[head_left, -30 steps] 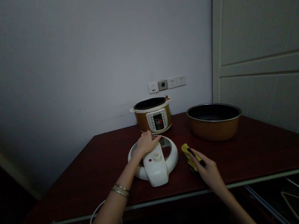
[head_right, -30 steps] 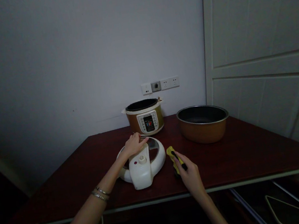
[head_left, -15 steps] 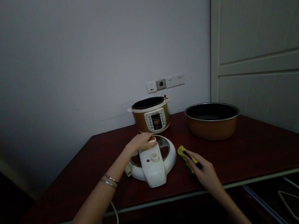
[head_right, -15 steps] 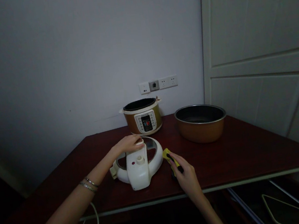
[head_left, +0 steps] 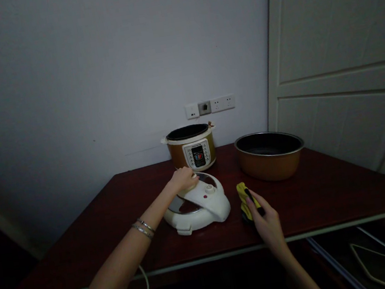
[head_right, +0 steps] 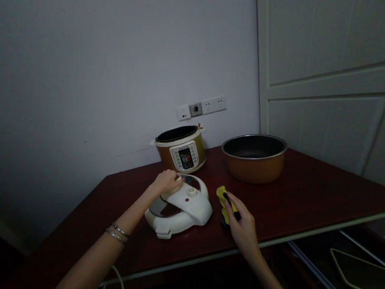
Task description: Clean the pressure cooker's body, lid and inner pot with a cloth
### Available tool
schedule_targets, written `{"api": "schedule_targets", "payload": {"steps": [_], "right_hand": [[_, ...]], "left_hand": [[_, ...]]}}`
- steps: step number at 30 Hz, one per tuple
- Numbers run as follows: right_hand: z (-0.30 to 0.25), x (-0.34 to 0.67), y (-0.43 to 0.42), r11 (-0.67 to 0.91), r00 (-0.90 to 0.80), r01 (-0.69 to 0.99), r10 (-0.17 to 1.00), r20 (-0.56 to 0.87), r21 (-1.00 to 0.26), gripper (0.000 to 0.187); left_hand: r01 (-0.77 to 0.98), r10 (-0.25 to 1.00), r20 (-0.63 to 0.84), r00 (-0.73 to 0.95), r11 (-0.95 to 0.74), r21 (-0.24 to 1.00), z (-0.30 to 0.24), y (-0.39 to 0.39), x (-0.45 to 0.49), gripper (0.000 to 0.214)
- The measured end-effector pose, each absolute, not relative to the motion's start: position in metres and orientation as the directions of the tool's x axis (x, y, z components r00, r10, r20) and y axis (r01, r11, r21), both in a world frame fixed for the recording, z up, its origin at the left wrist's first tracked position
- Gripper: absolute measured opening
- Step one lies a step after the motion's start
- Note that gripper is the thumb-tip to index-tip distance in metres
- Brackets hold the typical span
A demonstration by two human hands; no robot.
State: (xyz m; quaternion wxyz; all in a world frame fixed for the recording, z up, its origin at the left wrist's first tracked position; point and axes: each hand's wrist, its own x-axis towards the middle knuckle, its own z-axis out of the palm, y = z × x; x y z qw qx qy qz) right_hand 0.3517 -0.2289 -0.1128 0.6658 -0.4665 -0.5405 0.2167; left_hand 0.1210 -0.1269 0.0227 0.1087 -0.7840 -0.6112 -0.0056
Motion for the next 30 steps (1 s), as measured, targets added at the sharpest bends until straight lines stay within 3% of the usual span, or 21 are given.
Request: {"api": "schedule_targets", "payload": {"steps": [8,14,22,30], "right_hand": [[-0.113,0.349,-0.220,0.474,0.290,0.218,0.803,0.521,-0.853,0.046],[-0.087,0.351,-0.181,0.504,0.141,0.376,0.799,0.585,-0.778,0.042],[-0.070,0.341,-0.129,0.455,-0.039,0.528,0.856,0.515,-0.717,0.029],[-0.092,0.330,-0.189,0.488,0.029,0.582,0.787,0.616,-0.651,0.042]], "left_hand": [[0.984,0.975,0.155,0.162,-0.148,-0.096,0.021,-0.128,0.132,0.046],[0.997,0.989,0.126,0.077,-0.073,-0.039,0.019,-0.127,0.141,0.044],[1.000,0.997,0.076,0.010,-0.010,-0.008,0.017,-0.127,0.148,0.038],[0.999,0.996,0.078,-0.033,0.032,0.022,0.014,-0.129,0.149,0.039]]}}
